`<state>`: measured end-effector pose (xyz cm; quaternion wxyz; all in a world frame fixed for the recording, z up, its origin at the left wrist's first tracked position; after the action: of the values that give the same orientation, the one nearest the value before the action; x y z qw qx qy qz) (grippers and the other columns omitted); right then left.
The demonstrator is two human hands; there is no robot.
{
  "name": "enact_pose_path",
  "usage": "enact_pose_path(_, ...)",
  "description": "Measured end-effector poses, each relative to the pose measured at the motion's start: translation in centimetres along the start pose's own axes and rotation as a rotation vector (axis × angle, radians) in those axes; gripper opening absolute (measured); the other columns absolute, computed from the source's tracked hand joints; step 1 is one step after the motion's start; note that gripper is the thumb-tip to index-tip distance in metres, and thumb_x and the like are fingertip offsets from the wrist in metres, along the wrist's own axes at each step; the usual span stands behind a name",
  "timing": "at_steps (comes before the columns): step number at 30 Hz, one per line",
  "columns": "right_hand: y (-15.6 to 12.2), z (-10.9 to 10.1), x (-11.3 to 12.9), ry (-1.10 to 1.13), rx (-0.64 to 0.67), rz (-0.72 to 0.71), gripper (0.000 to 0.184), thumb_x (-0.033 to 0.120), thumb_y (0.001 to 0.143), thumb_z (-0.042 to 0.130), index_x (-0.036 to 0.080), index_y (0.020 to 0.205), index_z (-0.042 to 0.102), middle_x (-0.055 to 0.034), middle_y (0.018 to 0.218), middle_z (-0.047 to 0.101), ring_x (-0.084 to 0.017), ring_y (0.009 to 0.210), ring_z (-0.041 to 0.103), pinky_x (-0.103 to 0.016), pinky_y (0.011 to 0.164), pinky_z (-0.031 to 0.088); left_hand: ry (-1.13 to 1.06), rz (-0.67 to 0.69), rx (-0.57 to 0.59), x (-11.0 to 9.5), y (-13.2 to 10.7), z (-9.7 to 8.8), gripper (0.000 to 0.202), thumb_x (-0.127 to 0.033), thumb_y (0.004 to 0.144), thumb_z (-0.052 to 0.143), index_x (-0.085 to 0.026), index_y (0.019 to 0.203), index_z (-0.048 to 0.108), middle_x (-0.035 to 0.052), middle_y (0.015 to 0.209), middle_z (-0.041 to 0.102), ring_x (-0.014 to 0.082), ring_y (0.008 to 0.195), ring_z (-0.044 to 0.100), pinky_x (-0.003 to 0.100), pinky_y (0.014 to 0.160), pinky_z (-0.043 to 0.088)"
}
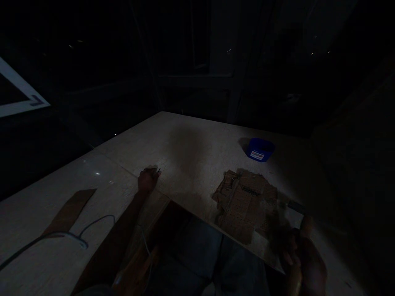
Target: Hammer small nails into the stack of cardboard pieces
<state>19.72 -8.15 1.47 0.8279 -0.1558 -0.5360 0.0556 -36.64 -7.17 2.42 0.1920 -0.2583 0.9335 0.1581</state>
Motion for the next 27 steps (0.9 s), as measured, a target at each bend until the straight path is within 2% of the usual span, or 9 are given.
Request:
enact_pose_path(3, 0.1, -0.5, -0.1, 0.001, -0.049, 0.010, 0.042, 0.049, 0.081, 0.067, 0.021, 0.055, 0.052, 0.0036, 0.039, 0.037, -0.009, 0.029, 0.036, -0.022, 0.028, 0.030, 0.008, -0.006, -0.011, -0.2, 0.7, 0.0, 0.029, -0.035, 0.085, 0.052, -0.017, 0.086, 0.074, 0.0170, 0.105, 0.072, 0.0306, 0.100, 0.065, 0.043, 0.093, 0.048)
enact_pose_path(6, 0.0, -0.6, -0.3, 0.024, -0.056, 0.017, 0.040, 0.048, 0.080, 0.069, 0.021, 0.055, 0.052, 0.0047, 0.039, 0.035, -0.009, 0.030, 0.036, -0.022, 0.028, 0.031, -0.046, -0.009, -0.017, -0.4, 1.1, -0.4, 0.024, -0.032, 0.080, 0.054, -0.018, 0.078, 0.073, 0.0139, 0.096, 0.074, 0.0273, 0.093, 0.067, 0.037, 0.089, 0.051)
enact_pose_path(10, -0.1, -0.5, -0.2, 0.029, -0.033, 0.000, 0.041, 0.049, 0.081, 0.069, 0.021, 0.057, 0.050, 0.0053, 0.041, 0.035, -0.009, 0.032, 0.036, -0.022, 0.029, 0.032, -0.202, -0.002, -0.019, -1.0, 0.4, -1.2, 0.024, -0.039, 0.078, 0.057, -0.020, 0.080, 0.071, 0.0094, 0.085, 0.076, 0.0259, 0.086, 0.069, 0.036, 0.081, 0.054)
enact_pose_path(13, 0.0, -0.6, -0.2, 0.007, -0.066, -0.004, 0.042, 0.050, 0.081, 0.069, 0.020, 0.058, 0.050, 0.0057, 0.042, 0.036, -0.008, 0.032, 0.036, -0.020, 0.030, 0.030, -0.349, 0.022, -0.004, -2.7, -0.6, -1.3, 0.028, -0.044, 0.076, 0.059, -0.019, 0.083, 0.071, 0.0083, 0.086, 0.077, 0.0242, 0.083, 0.071, 0.036, 0.080, 0.056)
enact_pose_path(16, 0.3, -0.7, 0.0, -0.037, -0.057, -0.046, 0.043, 0.052, 0.081, 0.070, 0.020, 0.059, 0.051, 0.0066, 0.040, 0.035, -0.008, 0.031, 0.036, -0.020, 0.031, 0.029, -0.556, 0.023, 0.061, -5.8, -1.4, -0.5, 0.033, -0.048, 0.071, 0.068, -0.018, 0.084, 0.072, 0.0090, 0.085, 0.078, 0.0235, 0.080, 0.072, 0.035, 0.076, 0.057)
enact_pose_path(20, 0.7, -0.8, -0.1, -0.040, -0.023, -0.078, 0.044, 0.053, 0.082, 0.069, 0.019, 0.060, 0.053, 0.0073, 0.038, 0.034, -0.007, 0.030, 0.034, -0.019, 0.030, 0.027, -0.823, 0.032, 0.208, -11.8, -2.1, 1.1, 0.036, -0.048, 0.065, 0.077, -0.018, 0.083, 0.072, 0.0093, 0.081, 0.077, 0.0225, 0.073, 0.071, 0.034, 0.069, 0.057)
enact_pose_path(23, 0.8, -0.8, -0.4, 0.003, -0.032, -0.075, 0.041, 0.051, 0.084, 0.069, 0.019, 0.062, 0.053, 0.0083, 0.039, 0.033, -0.007, 0.030, 0.034, -0.018, 0.031, 0.027, -0.908, 0.069, 0.328, -16.6, -2.8, 2.7, 0.034, -0.046, 0.064, 0.078, -0.018, 0.082, 0.073, 0.0088, 0.080, 0.076, 0.0205, 0.069, 0.069, 0.032, 0.065, 0.056)
enact_pose_path(27, 1.0, -0.8, -0.6, 0.074, -0.053, -0.092, 0.040, 0.050, 0.081, 0.073, 0.020, 0.065, 0.051, 0.0088, 0.042, 0.038, -0.006, 0.030, 0.030, -0.018, 0.029, 0.028, -0.969, 0.127, 0.452, -22.3, -3.8, 5.6, 0.030, -0.043, 0.066, 0.076, -0.018, 0.083, 0.073, 0.0086, 0.084, 0.076, 0.0199, 0.074, 0.070, 0.030, 0.064, 0.055)
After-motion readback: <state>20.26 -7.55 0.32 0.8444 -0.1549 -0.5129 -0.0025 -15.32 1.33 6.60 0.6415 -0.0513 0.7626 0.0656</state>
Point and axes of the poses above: each hand's wrist, its own y-axis towards the middle knuckle, its own z-axis out of the palm, x = y × z, the point moved 6 cm from there along y, towards the middle knuckle
